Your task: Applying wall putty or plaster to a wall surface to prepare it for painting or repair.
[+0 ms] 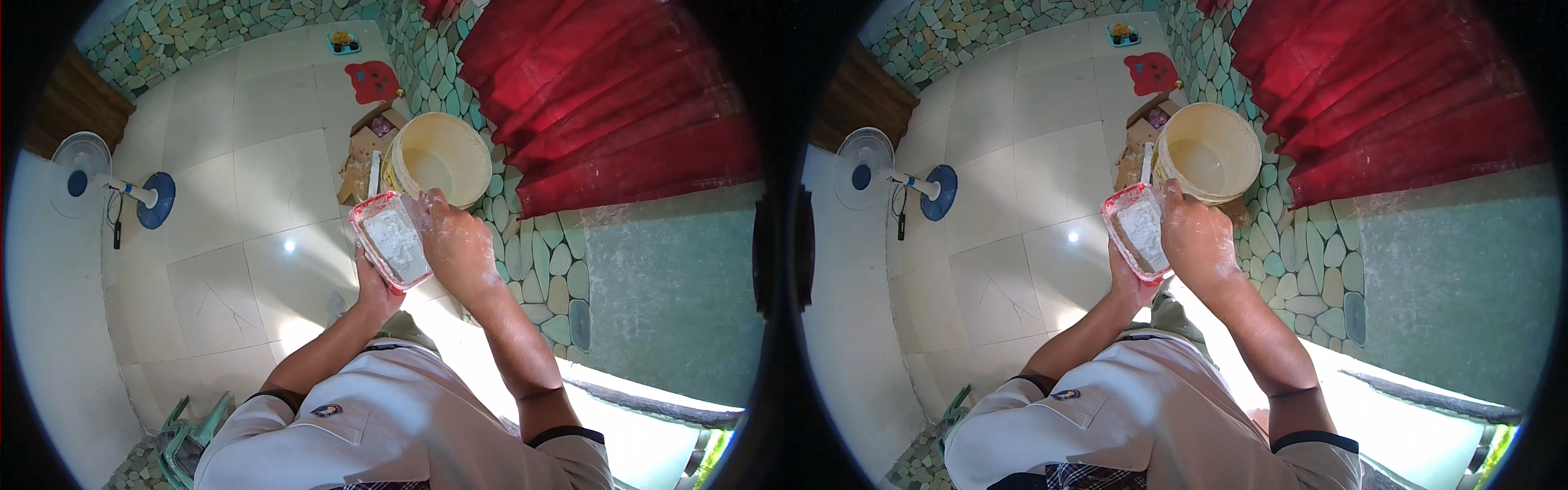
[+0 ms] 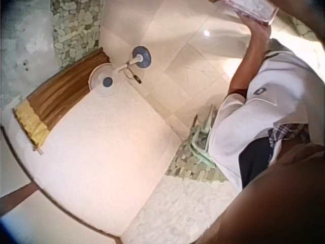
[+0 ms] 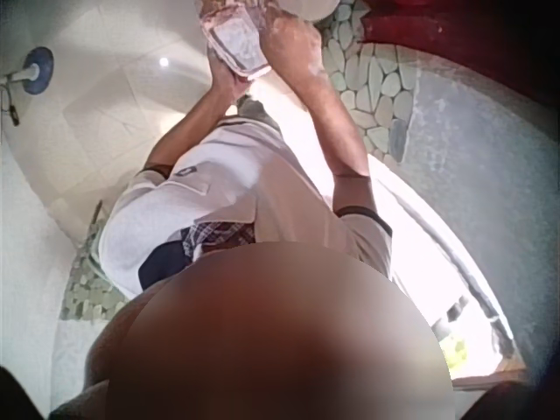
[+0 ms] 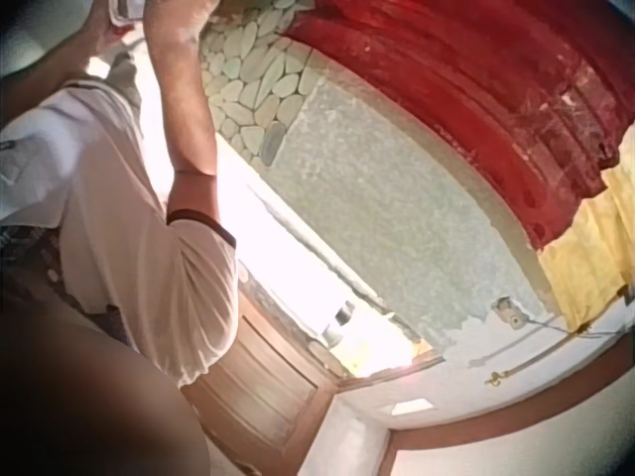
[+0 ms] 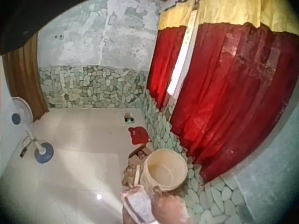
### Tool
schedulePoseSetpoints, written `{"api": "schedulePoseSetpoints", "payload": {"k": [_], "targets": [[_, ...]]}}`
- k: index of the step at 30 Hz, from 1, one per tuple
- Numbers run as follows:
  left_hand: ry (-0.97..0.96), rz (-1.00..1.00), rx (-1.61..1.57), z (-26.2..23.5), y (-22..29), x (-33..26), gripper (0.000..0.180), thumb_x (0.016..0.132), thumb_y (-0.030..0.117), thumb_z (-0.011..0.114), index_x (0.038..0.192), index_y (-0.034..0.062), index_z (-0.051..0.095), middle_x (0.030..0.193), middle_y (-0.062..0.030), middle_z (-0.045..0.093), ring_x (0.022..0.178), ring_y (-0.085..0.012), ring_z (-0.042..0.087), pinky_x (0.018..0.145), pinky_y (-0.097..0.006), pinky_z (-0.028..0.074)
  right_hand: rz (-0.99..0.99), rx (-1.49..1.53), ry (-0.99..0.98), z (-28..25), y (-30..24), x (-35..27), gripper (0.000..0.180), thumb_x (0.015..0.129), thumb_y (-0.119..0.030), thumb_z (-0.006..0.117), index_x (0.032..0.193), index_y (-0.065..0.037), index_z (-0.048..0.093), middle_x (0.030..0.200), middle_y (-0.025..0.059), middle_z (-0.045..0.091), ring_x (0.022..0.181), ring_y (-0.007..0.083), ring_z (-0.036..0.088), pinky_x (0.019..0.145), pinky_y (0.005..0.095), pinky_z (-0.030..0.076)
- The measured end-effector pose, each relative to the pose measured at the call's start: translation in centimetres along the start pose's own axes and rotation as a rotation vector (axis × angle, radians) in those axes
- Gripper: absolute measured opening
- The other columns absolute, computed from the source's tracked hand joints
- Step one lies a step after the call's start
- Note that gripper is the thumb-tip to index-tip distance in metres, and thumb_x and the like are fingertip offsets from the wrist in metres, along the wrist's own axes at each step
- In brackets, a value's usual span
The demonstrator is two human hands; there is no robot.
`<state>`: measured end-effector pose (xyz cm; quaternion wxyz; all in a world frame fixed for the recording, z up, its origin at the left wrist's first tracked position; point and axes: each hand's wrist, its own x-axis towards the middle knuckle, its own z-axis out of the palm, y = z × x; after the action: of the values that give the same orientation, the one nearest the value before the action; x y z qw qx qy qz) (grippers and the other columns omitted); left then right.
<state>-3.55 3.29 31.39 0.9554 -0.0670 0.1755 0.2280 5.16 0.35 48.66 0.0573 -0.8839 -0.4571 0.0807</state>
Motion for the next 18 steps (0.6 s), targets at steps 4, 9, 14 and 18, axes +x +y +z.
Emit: {"api": "schedulePoseSetpoints", "payload": {"k": [4,9,14,18], "targets": [[0.014,0.019,0.024,0.7,0.0,-1.0,0.055,0.097,0.049,0.022,0.135,0.014,0.041,0.132,-0.0054,0.05,0.119,-0.0252,0.05,0.104,-0.041,0.038,-0.029,-0.082,0.002,2.5,0.1,-0.2,0.029,0.081,-0.008,0.052,0.108,0.003,0.053,0.074,0.0221,0.063,0.066,0.0387,0.064,0.06,0.0476,0.052],[0.028,0.104,0.142,0.5,0.0,-2.3,0.058,0.097,0.051,0.021,0.138,0.0126,0.035,0.138,-0.0075,0.043,0.126,-0.0254,0.044,0.108,-0.041,0.034,-0.039,-0.025,-0.111,4.2,0.0,-0.8,0.027,0.082,-0.008,0.048,0.105,0.003,0.055,0.074,0.0234,0.064,0.068,0.039,0.065,0.061,0.048,0.052],[0.053,0.117,0.189,1.0,0.6,-2.6,0.059,0.096,0.054,0.027,0.136,0.0123,0.038,0.134,-0.0069,0.048,0.123,-0.0256,0.046,0.105,-0.041,0.037,-0.137,0.279,-0.028,5.4,1.2,-0.5,0.024,0.074,-0.007,0.055,0.094,0.004,0.058,0.076,0.0256,0.062,0.075,0.042,0.062,0.072,0.048,0.05],[0.03,0.115,0.211,0.6,1.2,-2.7,0.06,0.095,0.055,0.026,0.135,0.0129,0.039,0.132,-0.007,0.049,0.122,-0.0251,0.048,0.104,-0.041,0.038,-0.102,0.307,-0.134,3.6,0.1,-0.8,0.023,0.074,-0.008,0.055,0.092,0.005,0.059,0.077,0.0251,0.062,0.077,0.0423,0.061,0.074,0.0475,0.048]]}}
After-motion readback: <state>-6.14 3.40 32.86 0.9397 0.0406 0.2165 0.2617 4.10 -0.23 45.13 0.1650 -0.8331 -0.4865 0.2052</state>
